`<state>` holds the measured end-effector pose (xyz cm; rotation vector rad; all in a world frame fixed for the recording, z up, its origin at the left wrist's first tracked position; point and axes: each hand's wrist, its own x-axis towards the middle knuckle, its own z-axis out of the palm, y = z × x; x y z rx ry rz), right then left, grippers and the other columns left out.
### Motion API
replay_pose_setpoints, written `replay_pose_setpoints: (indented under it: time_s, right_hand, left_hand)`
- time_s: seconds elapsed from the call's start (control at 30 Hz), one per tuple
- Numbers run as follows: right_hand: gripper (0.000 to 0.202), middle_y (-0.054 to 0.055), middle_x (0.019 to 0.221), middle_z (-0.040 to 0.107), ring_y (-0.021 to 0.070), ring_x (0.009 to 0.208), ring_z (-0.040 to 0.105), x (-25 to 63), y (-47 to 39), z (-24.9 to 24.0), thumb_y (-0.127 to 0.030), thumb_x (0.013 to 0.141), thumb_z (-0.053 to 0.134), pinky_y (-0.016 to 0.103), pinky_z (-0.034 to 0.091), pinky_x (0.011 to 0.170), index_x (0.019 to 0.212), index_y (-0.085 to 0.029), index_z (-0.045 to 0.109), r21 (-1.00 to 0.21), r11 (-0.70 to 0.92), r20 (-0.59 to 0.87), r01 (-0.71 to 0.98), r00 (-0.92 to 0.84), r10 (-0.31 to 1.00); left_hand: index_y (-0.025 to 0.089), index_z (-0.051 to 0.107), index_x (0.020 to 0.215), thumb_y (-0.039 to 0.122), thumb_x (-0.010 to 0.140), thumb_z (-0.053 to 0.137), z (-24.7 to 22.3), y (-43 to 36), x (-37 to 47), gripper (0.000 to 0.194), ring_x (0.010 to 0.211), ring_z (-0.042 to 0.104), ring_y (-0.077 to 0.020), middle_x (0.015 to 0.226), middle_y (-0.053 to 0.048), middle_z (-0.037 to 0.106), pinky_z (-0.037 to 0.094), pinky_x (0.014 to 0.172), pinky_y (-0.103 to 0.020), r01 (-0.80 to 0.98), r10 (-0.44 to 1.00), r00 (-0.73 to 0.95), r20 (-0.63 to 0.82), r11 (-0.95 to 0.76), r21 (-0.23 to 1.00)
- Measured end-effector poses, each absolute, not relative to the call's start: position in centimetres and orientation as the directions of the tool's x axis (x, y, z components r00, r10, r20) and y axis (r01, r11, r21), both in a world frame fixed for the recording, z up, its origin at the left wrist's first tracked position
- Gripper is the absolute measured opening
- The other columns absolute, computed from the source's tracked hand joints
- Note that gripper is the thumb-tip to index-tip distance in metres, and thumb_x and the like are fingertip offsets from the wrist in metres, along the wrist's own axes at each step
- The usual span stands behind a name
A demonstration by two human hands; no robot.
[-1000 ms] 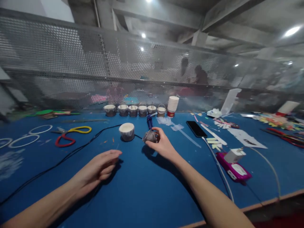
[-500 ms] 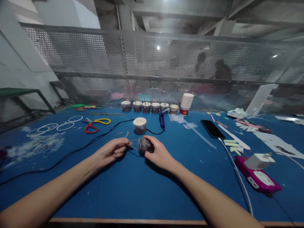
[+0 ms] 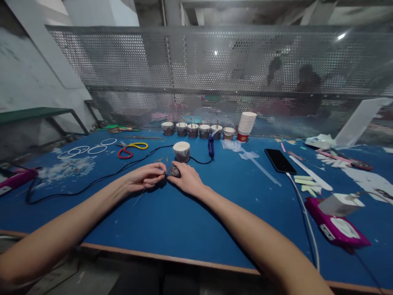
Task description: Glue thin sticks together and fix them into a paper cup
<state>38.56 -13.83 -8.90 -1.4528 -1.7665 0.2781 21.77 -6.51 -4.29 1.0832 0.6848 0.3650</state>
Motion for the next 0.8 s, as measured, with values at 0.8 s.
replay_pose_setpoints:
  time_s: [0.8]
  right_hand:
    - [0.029, 0.007, 0.113, 0.056, 0.0202, 0.094, 0.058, 55.7, -22.0, -4.5, -0.030, 0.088, 0.052, 0.040, 0.050, 0.078, 0.114, -0.016, 0.053, -0.959, -0.212, -0.031, 0.189, 0.674, 0.738]
  left_hand:
    - [0.012, 0.059, 0.083, 0.005, 0.079, 0.044, 2.3, -3.2, 16.3, 0.017, 0.034, 0.027, -0.0010, 0.039, 0.008, 0.040, 0.013, 0.039, -0.012, 0.178, 0.985, 0.156, -0.075, 0.047, 0.983]
